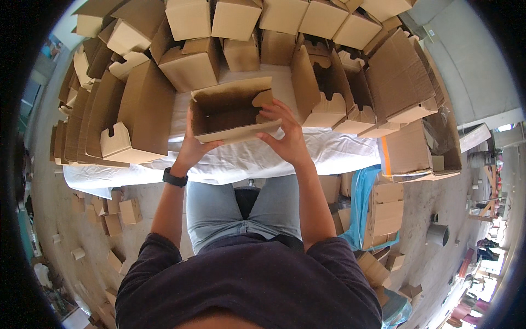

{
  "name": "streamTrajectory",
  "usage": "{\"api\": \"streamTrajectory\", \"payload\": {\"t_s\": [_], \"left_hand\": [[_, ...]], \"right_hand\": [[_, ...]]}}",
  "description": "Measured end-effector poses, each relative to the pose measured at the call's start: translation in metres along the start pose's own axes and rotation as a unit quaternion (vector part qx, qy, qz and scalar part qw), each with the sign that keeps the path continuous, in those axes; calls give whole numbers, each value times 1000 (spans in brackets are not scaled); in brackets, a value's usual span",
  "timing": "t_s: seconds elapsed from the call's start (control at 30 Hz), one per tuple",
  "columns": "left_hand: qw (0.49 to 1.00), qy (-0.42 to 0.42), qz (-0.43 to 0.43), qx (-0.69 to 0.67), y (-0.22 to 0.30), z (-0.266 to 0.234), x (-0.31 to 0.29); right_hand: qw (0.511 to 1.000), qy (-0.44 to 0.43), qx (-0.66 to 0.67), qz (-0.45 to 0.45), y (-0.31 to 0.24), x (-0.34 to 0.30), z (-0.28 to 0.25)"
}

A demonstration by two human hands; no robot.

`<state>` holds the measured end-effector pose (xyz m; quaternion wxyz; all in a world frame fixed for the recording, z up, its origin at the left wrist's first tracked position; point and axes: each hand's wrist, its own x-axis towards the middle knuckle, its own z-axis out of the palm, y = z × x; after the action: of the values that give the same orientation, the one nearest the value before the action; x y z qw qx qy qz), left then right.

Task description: The person picks up flat cardboard sheets from the floor, folds them into rectangular boxes by hand, and stacks them on a table among other finished boxes.

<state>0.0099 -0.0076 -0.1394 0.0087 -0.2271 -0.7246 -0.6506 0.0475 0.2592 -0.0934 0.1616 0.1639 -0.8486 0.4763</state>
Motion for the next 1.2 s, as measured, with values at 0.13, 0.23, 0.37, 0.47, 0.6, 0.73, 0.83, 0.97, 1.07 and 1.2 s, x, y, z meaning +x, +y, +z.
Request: {"api": "streamTrajectory", "payload": {"t_s": [0.13,0.23,0.37,0.47,0.6,0.73,0.83,0.97,1.07,1.2], "left_hand": [[1000,2,-7,-1,-2,-1,1],[999,18,15,26,2,-2,0],[988,33,91,117,23,-4,9],[963,2,108,246,43,-9,12],[968,2,103,229,39,-12,11],[972,11,111,205,30,-12,13],[974,15,108,198,29,-12,12],[974,28,97,202,28,-11,9],[976,17,94,195,22,-10,8],[989,36,75,118,15,-5,4]], "right_hand": [[999,-12,40,0,8,4,-3],[998,-18,64,18,0,6,-10],[998,-28,49,21,4,9,-14],[998,-26,55,15,10,13,-15],[994,-56,83,42,8,25,-21],[994,-92,34,41,8,40,-27],[992,-119,30,32,13,46,-30],[990,-130,52,35,13,47,-32],[992,-111,52,39,13,42,-32],[994,-106,14,37,6,38,-32]]}}
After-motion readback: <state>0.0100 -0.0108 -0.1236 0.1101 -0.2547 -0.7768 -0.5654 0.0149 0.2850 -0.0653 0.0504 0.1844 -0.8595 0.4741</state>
